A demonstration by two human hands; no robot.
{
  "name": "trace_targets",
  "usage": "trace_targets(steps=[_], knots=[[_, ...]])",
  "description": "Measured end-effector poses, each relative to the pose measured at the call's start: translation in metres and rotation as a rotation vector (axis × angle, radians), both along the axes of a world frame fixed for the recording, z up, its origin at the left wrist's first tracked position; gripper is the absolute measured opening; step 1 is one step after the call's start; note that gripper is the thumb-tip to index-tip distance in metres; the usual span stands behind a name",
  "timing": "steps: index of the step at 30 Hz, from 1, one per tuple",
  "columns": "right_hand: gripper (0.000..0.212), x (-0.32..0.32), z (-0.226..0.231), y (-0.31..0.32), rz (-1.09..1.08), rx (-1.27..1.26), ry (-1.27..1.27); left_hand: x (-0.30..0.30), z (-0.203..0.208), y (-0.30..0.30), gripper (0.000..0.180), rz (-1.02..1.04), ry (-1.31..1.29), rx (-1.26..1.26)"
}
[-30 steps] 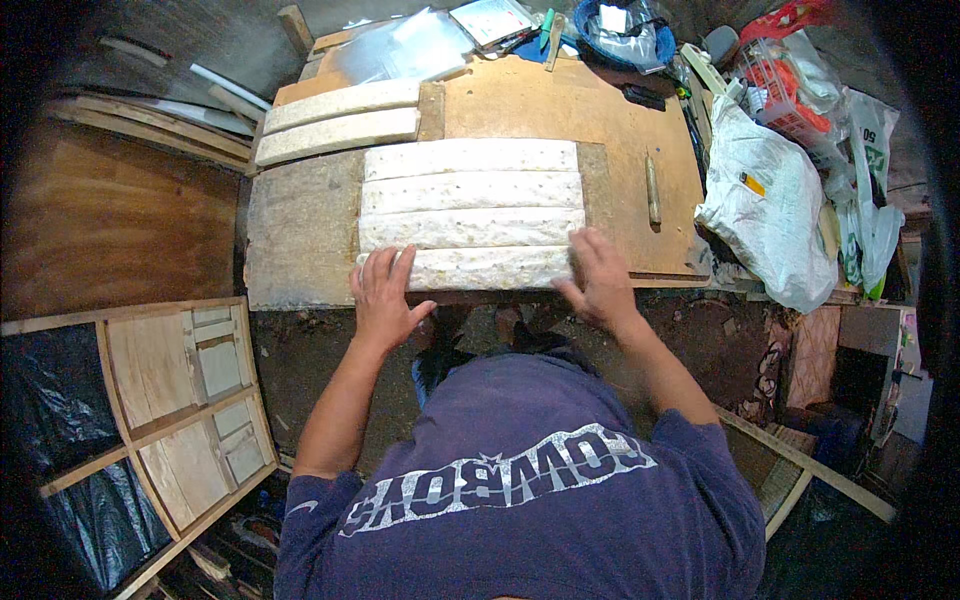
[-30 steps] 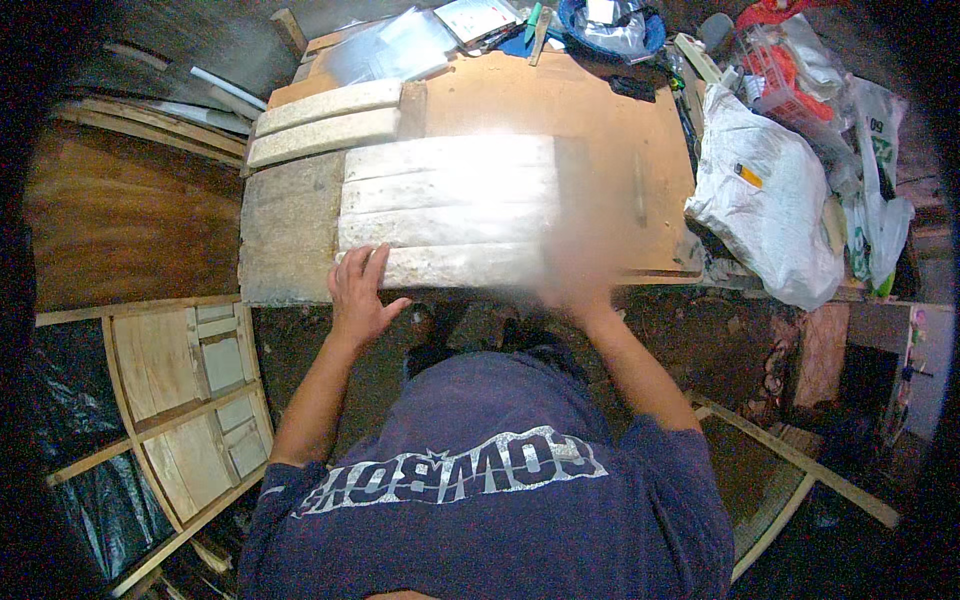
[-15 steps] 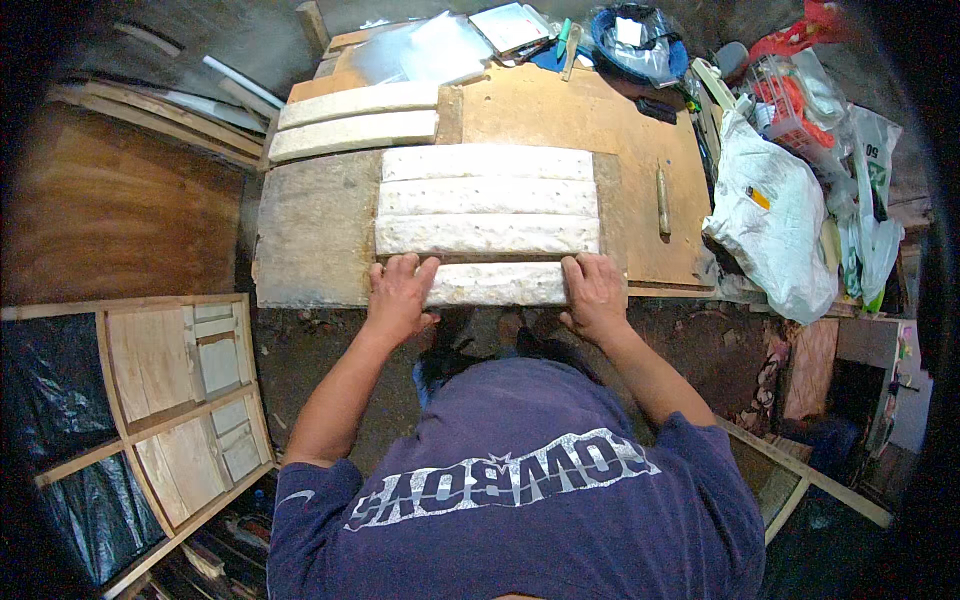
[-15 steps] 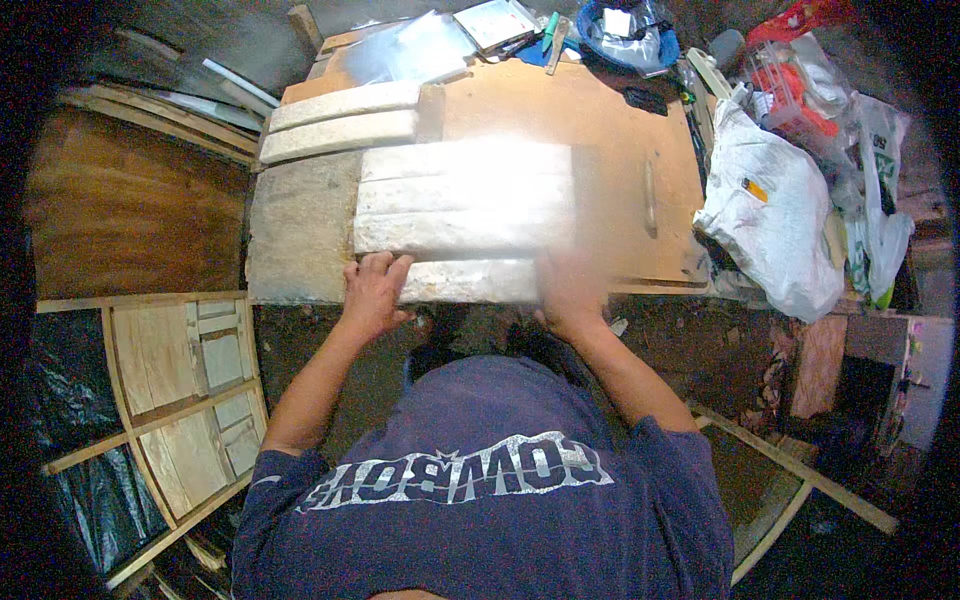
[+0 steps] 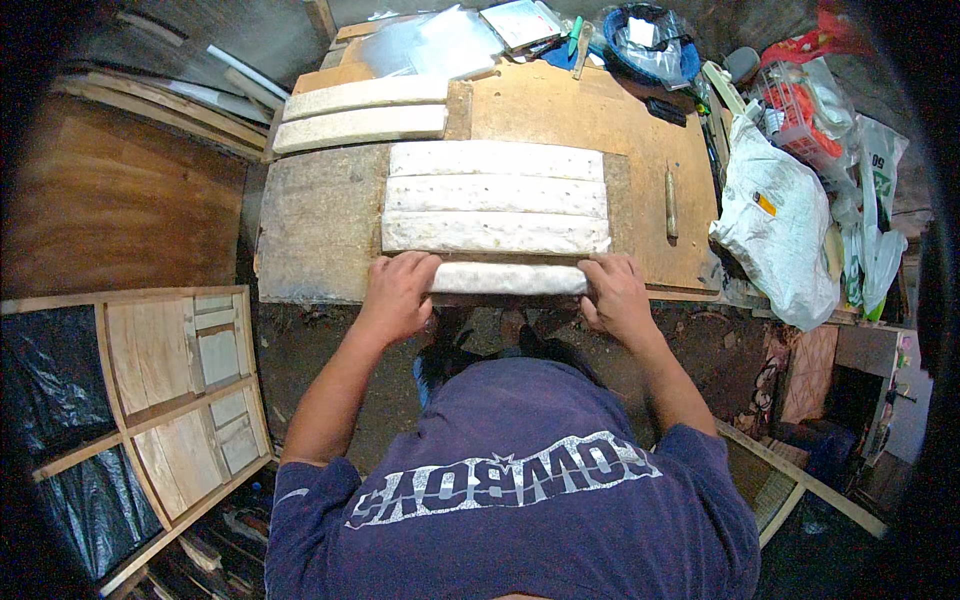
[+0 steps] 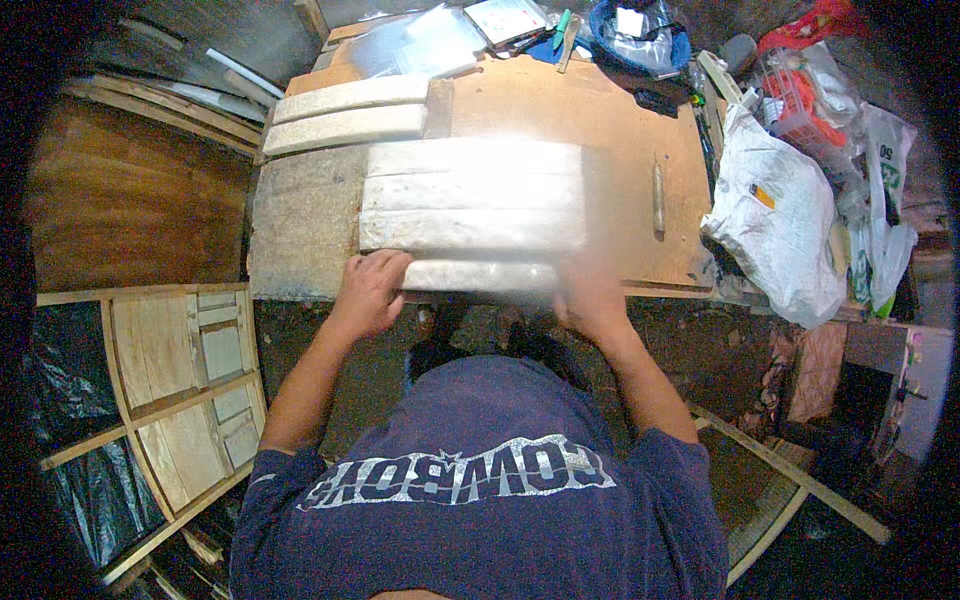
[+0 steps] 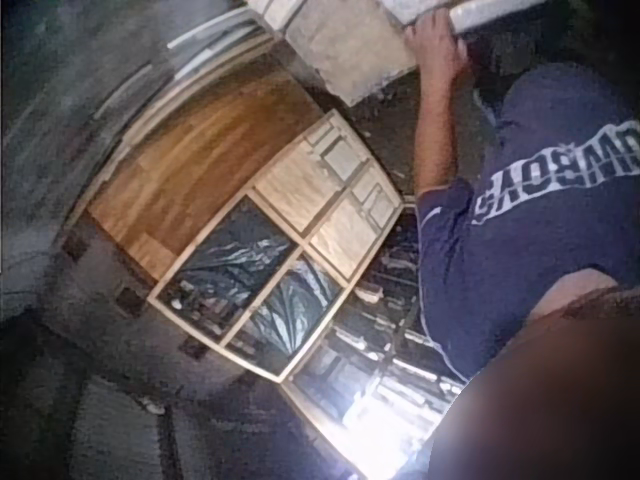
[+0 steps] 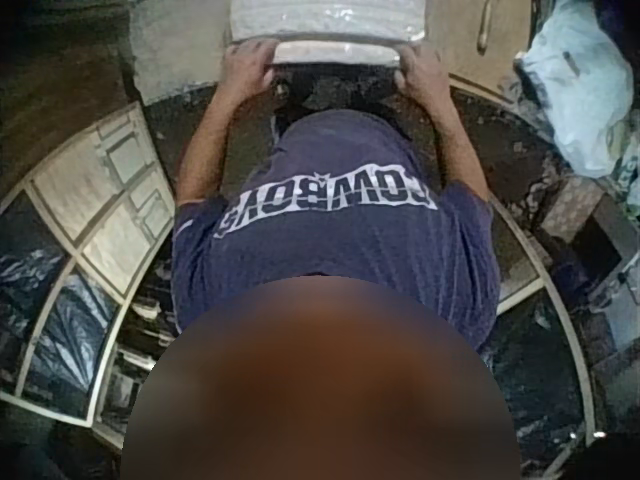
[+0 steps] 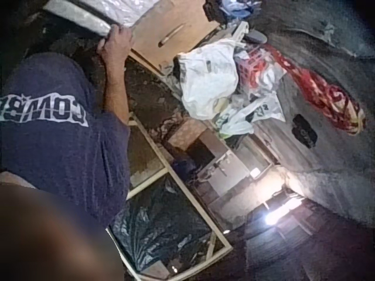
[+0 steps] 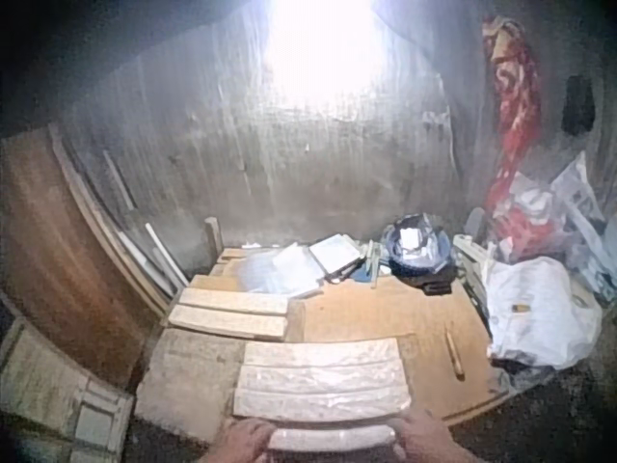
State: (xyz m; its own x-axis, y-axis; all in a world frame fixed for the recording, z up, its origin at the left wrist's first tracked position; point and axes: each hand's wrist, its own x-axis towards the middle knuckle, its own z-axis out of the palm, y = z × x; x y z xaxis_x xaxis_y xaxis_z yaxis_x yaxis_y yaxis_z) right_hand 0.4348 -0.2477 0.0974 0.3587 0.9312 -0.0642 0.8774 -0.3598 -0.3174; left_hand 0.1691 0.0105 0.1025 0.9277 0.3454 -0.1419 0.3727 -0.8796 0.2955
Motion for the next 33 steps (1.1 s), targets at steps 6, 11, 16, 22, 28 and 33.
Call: trace_targets(steps=[6, 11, 16, 22, 28, 33], knots=[[0.073, -0.046, 0.01, 0.042, -0.016, 0.049, 0.012, 0.03, -0.004, -0.038, 0.08, -0.017, -0.201, 0.034], [0.079, -0.078, -0.014, 0.055, 0.099, 0.043, -0.029, 0.04, -0.011, -0.065, 0.088, -0.029, -0.024, 0.055], [0.085, -0.042, -0.029, 0.015, -0.092, -0.125, -0.125, -0.002, -0.02, -0.038, 0.096, 0.207, -0.003, 0.114], [0.079, -0.008, -0.04, -0.027, -0.369, 0.18, 0.174, -0.042, -0.03, -0.008, 0.091, 0.447, -0.329, -0.237], [0.058, 0.008, -0.055, -0.029, -0.46, 0.207, 0.446, -0.035, -0.042, 0.006, 0.067, 0.531, -0.393, -0.39], [0.047, 0.019, -0.052, -0.024, -0.403, 0.202, 0.536, -0.032, -0.042, 0.017, 0.06, 0.522, -0.41, -0.526]])
